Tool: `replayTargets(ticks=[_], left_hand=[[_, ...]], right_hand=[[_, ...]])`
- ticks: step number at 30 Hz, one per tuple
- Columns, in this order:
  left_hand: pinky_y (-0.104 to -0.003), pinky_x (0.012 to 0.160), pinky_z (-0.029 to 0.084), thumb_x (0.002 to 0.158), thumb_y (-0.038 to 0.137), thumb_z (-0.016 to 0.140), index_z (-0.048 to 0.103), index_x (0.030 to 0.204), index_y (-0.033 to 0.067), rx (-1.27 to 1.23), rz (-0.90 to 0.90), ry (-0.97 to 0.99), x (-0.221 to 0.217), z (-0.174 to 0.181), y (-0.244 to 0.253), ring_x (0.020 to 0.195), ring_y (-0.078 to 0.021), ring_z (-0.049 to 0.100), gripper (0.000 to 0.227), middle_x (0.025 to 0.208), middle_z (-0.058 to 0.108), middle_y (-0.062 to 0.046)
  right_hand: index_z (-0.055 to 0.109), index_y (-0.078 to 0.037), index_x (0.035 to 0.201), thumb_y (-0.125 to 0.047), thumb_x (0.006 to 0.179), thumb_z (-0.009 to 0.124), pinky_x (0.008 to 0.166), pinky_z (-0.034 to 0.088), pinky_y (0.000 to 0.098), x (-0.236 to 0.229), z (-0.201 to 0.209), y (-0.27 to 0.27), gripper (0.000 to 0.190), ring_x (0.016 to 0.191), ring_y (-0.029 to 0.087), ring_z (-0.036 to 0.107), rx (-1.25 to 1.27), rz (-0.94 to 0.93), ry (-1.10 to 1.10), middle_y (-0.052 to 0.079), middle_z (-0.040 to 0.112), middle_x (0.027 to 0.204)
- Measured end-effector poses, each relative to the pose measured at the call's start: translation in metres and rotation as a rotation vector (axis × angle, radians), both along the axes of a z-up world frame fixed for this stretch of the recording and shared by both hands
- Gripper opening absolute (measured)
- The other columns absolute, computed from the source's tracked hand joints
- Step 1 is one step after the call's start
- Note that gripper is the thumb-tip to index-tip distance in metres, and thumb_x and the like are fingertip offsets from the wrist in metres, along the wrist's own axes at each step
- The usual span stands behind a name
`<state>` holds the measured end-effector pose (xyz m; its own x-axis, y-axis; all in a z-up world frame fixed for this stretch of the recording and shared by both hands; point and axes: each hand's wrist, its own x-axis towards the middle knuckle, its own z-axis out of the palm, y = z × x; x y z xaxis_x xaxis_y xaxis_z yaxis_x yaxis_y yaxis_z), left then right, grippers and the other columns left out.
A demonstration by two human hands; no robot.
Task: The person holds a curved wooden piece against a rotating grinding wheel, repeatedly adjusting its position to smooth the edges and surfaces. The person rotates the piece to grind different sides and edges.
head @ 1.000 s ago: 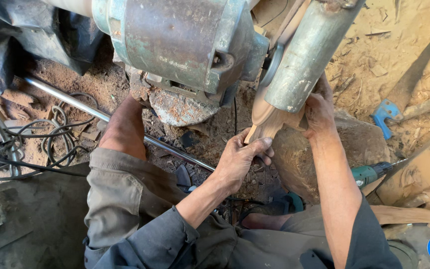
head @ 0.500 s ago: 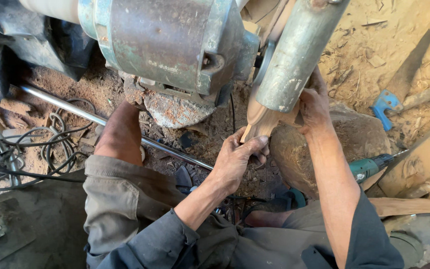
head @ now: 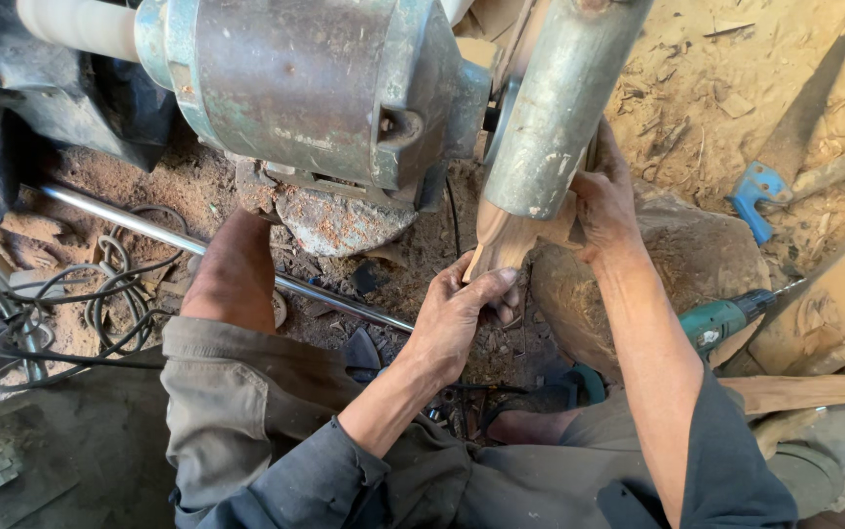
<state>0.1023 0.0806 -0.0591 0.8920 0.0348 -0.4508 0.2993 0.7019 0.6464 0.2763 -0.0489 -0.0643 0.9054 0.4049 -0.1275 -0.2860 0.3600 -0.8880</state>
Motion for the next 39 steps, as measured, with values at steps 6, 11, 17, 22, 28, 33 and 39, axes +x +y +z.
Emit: replayTargets(ticks=[6, 11, 17, 22, 28, 33, 39], left_hand=[[-0.025, 0.061, 0.050, 0.090, 0.017, 0.071, 0.058, 0.134, 0.0017, 0.006, 0.007, 0.000, 0.000, 0.002, 0.001, 0.064, -0.0085, 0.059, 0.048, 0.075, 0.064, -0.002], [-0.024, 0.063, 0.050, 0.092, 0.015, 0.070, 0.060, 0.129, -0.0040, 0.014, 0.001, -0.004, -0.002, 0.003, 0.001, 0.065, -0.0092, 0.059, 0.043, 0.076, 0.064, -0.003], [-0.025, 0.062, 0.049, 0.092, 0.014, 0.070, 0.061, 0.125, -0.0024, 0.003, 0.008, -0.007, -0.006, 0.001, -0.002, 0.066, -0.0100, 0.059, 0.038, 0.076, 0.065, -0.004], [-0.026, 0.063, 0.050, 0.093, 0.014, 0.070, 0.060, 0.122, -0.0029, -0.017, 0.006, 0.008, -0.010, 0.003, -0.002, 0.068, -0.0102, 0.060, 0.035, 0.078, 0.065, -0.004], [-0.026, 0.063, 0.051, 0.093, 0.015, 0.070, 0.060, 0.121, -0.0018, 0.001, -0.008, 0.034, -0.014, 0.007, -0.001, 0.067, -0.0102, 0.060, 0.034, 0.077, 0.065, -0.005], [-0.025, 0.062, 0.051, 0.093, 0.015, 0.070, 0.059, 0.121, -0.0021, -0.012, -0.007, 0.033, -0.017, 0.008, -0.002, 0.066, -0.0097, 0.059, 0.034, 0.078, 0.065, -0.004], [-0.025, 0.061, 0.051, 0.093, 0.015, 0.070, 0.058, 0.123, -0.0019, -0.027, -0.010, 0.038, -0.021, 0.006, -0.003, 0.065, -0.0105, 0.060, 0.037, 0.078, 0.065, -0.004]], right_hand=[[0.028, -0.004, 0.163, 0.024, 0.085, 0.042, 0.091, 0.062, 0.0361, -0.003, 0.004, 0.004, 0.084, 0.121, 0.027, 0.070, 0.062, 0.020, 0.015, 0.023, 0.053, 0.151], [0.028, -0.003, 0.162, 0.024, 0.088, 0.043, 0.091, 0.062, 0.0367, -0.005, 0.005, 0.003, 0.079, 0.120, 0.027, 0.070, 0.054, 0.016, 0.011, 0.024, 0.055, 0.149], [0.030, -0.003, 0.163, 0.021, 0.091, 0.046, 0.092, 0.066, 0.0367, -0.008, 0.001, 0.002, 0.078, 0.117, 0.026, 0.070, 0.021, 0.010, 0.021, 0.024, 0.055, 0.147], [0.025, -0.008, 0.163, 0.016, 0.091, 0.053, 0.090, 0.062, 0.0352, -0.009, -0.003, 0.000, 0.081, 0.120, 0.025, 0.070, 0.013, -0.004, 0.055, 0.022, 0.051, 0.153], [0.024, -0.010, 0.164, 0.010, 0.091, 0.059, 0.092, 0.060, 0.0358, -0.012, -0.005, 0.000, 0.083, 0.126, 0.025, 0.066, -0.022, 0.020, 0.041, 0.021, 0.047, 0.157], [0.024, -0.010, 0.163, 0.007, 0.090, 0.062, 0.099, 0.058, 0.0370, -0.015, 0.001, 0.000, 0.084, 0.131, 0.026, 0.063, -0.091, 0.018, 0.012, 0.019, 0.047, 0.158], [0.026, -0.008, 0.164, 0.011, 0.085, 0.063, 0.102, 0.056, 0.0386, -0.021, 0.006, 0.001, 0.089, 0.131, 0.027, 0.062, -0.078, 0.019, 0.019, 0.019, 0.049, 0.156]])
